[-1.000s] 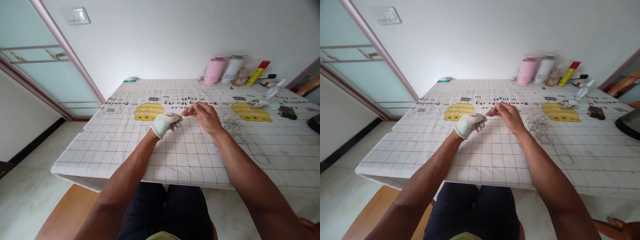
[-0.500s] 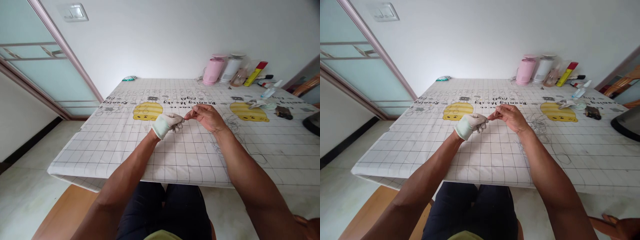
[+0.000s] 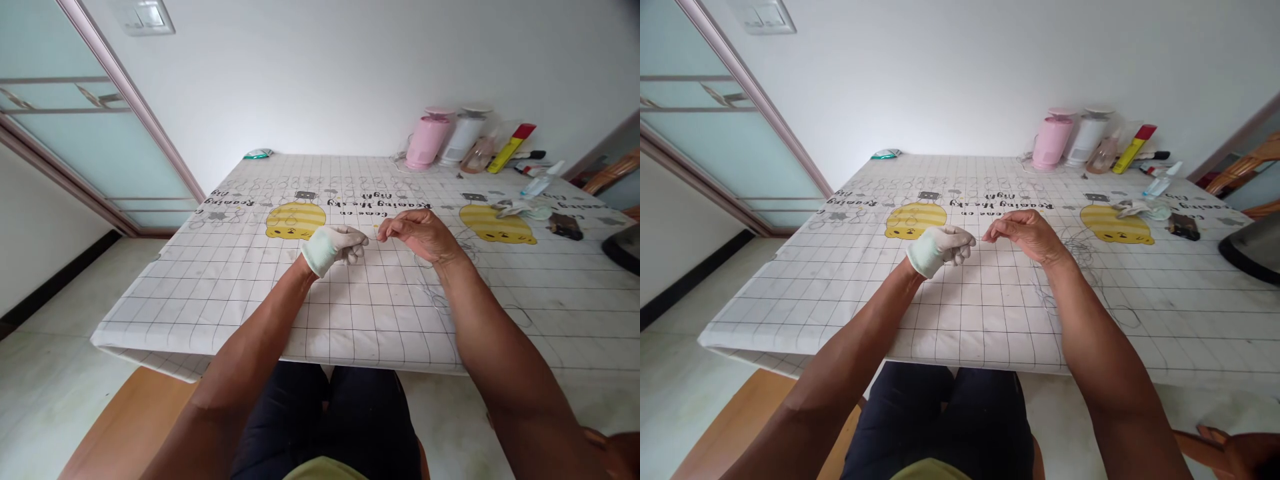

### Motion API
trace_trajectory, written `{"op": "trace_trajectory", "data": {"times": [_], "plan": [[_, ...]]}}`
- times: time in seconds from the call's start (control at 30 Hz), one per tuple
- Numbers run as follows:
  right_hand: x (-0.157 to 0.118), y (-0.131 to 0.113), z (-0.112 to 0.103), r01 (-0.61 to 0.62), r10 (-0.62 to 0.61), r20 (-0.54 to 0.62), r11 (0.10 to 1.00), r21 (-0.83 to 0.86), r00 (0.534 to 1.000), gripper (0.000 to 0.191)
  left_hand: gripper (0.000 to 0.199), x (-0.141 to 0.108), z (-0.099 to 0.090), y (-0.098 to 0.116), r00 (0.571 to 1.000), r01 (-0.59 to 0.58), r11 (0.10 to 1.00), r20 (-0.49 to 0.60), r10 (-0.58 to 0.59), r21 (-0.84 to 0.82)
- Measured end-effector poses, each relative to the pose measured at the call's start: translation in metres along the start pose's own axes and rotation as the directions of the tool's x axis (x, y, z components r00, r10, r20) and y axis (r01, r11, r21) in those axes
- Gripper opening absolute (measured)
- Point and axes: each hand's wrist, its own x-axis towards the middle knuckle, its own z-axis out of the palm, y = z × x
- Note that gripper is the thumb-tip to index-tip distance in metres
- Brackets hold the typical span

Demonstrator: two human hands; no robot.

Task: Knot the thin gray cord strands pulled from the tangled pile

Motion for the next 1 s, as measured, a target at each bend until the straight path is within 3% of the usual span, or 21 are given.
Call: {"op": "trace_trajectory", "data": {"times": [0.23, 0.4, 0.57, 0.8, 1.0], "plan": [[-0.004, -0.003, -0.01, -0.025, 0.037, 0.183, 0.998, -0.063, 0.982, 0.028, 0.014, -0.006, 0.003, 0.004, 1.0, -0.003, 0.997, 0.003, 0.003, 0.074], [-0.006, -0.008, -0.013, -0.02, 0.051, 0.244, 0.992, -0.129, 0.968, 0.025, 0.014, -0.006, 0.006, 0.003, 0.999, 0.029, 0.993, -0.021, -0.026, 0.116], [-0.006, -0.008, -0.012, -0.04, 0.061, 0.219, 0.994, -0.103, 0.974, 0.027, 0.014, -0.004, 0.005, 0.001, 1.0, 0.005, 0.992, -0.001, -0.005, 0.125], [-0.004, -0.004, -0.009, -0.048, 0.049, 0.096, 0.999, -0.018, 0.994, 0.034, 0.023, 0.001, -0.004, 0.001, 0.997, 0.044, 0.993, 0.063, -0.051, 0.109], [-0.005, -0.001, -0.009, -0.11, 0.114, 0.064, 0.991, -0.071, 0.991, 0.029, 0.03, 0.007, -0.012, -0.007, 1.0, 0.0, 1.0, 0.013, 0.0, -0.018]]}}
